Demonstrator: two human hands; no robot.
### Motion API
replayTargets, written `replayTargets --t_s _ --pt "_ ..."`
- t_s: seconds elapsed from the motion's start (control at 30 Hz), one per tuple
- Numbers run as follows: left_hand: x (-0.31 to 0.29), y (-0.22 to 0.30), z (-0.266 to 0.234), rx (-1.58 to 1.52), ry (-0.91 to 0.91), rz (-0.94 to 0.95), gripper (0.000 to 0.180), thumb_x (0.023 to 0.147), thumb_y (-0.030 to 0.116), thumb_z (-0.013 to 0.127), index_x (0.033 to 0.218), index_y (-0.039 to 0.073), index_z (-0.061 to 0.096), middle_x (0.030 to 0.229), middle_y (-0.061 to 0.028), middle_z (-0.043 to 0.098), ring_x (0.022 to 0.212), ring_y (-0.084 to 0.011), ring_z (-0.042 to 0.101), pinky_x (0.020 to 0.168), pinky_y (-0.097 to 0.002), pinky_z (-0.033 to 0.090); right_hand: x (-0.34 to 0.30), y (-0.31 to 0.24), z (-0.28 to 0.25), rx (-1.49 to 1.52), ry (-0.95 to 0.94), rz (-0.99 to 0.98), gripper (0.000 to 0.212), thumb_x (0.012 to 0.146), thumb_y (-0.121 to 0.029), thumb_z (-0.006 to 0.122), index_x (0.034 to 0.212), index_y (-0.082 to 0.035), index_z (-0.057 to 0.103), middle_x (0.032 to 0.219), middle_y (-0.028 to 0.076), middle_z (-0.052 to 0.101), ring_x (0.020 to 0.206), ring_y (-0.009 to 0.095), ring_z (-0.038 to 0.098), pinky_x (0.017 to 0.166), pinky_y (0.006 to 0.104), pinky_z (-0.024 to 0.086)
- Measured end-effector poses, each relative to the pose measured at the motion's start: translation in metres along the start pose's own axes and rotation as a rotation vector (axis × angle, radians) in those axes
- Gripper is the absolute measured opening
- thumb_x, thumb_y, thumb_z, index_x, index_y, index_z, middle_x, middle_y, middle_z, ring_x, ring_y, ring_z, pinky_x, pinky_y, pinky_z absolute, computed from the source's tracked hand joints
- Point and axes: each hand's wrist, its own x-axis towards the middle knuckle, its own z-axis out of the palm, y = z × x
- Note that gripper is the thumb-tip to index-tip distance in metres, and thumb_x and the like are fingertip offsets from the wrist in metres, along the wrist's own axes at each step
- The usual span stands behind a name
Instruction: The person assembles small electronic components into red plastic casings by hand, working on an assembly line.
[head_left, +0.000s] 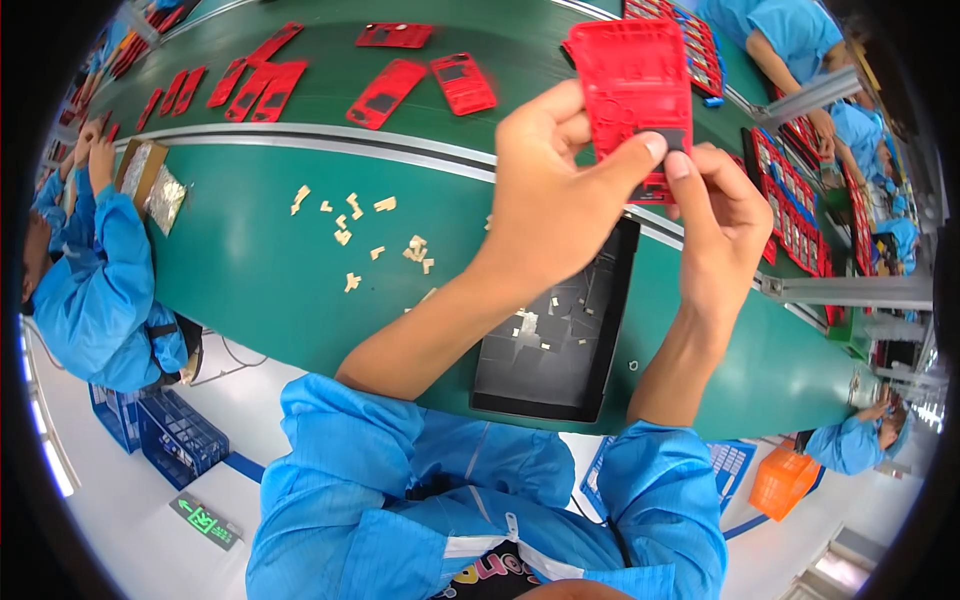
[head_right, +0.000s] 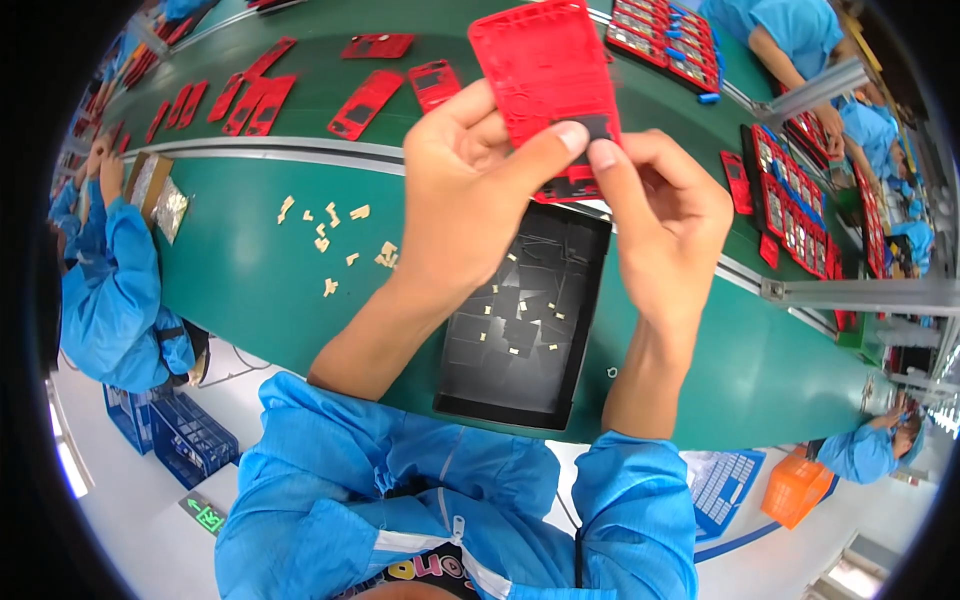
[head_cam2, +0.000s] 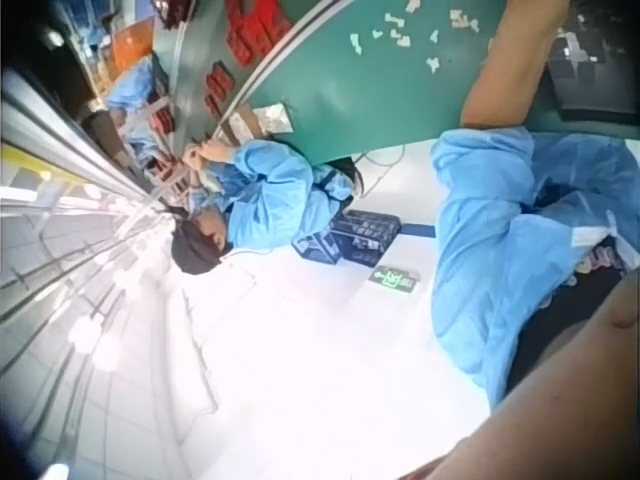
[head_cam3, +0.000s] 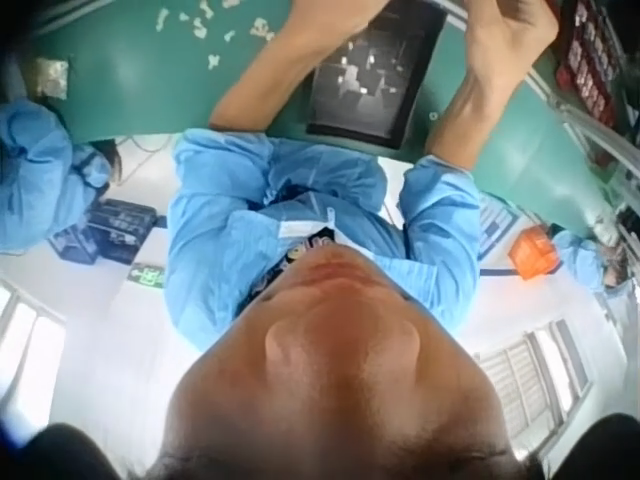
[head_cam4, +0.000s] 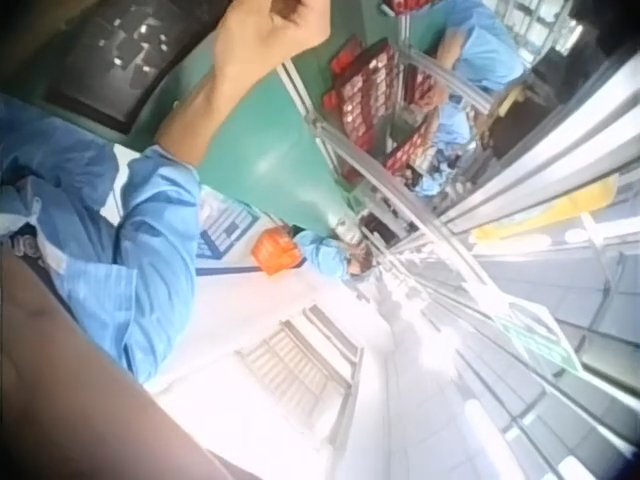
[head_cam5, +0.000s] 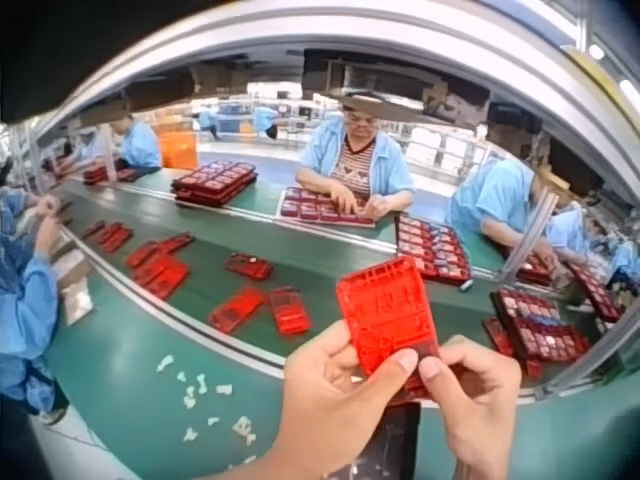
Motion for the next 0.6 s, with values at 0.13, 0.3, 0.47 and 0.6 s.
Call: replayTargets --t_s 0.13,0.3,0.47,0.6 --pt "0.0 0.0 -0.002 0.027 -0.041 0.004 0.028 0.091 -0.008 0.068 0.119 -0.009 0.063 0.11 -0.0147 0.075 0.099 -0.0158 0.072 0.087 -0.0296 0.06 0.002 0.004 0.003 -0.015 0.018 -0.088 0.008 0.095 0.005 0.07 0.087 0.004 0.067 0.079 -0.003 0.059 0.072 0.002 0.049 0.064 0.0203 0.038" --pt "-0.001 -0.001 0.002 0.046 -0.078 -0.038 0.029 0.092 -0.007 0.067 0.12 -0.009 0.062 0.111 -0.0153 0.074 0.101 -0.0164 0.072 0.087 -0.0297 0.06 0.001 0.008 -0.005 -0.137 0.033 -0.127 0.015 0.09 0.001 0.07 0.079 0.001 0.06 0.072 -0.003 0.053 0.066 0.005 0.042 0.059 0.0237 0.034" --pt "-0.005 0.0 0.004 0.027 -0.133 -0.036 0.031 0.092 -0.007 0.068 0.122 -0.009 0.061 0.112 -0.0149 0.074 0.102 -0.0168 0.072 0.089 -0.03 0.059 -0.001 0.006 -0.007 -0.138 0.036 -0.216 0.017 0.088 0.001 0.069 0.077 0.0 0.057 0.067 -0.001 0.048 0.062 0.007 0.04 0.055 0.0256 0.032" --pt "-0.009 0.008 0.007 0.109 -0.163 0.023 0.039 0.089 -0.012 0.069 0.127 -0.009 0.06 0.119 -0.0157 0.071 0.108 -0.018 0.07 0.094 -0.032 0.058 -0.001 0.001 -0.01 -0.126 -0.01 -0.28 0.014 0.089 0.0 0.069 0.079 -0.001 0.059 0.066 -0.001 0.049 0.059 0.007 0.04 0.052 0.027 0.031"
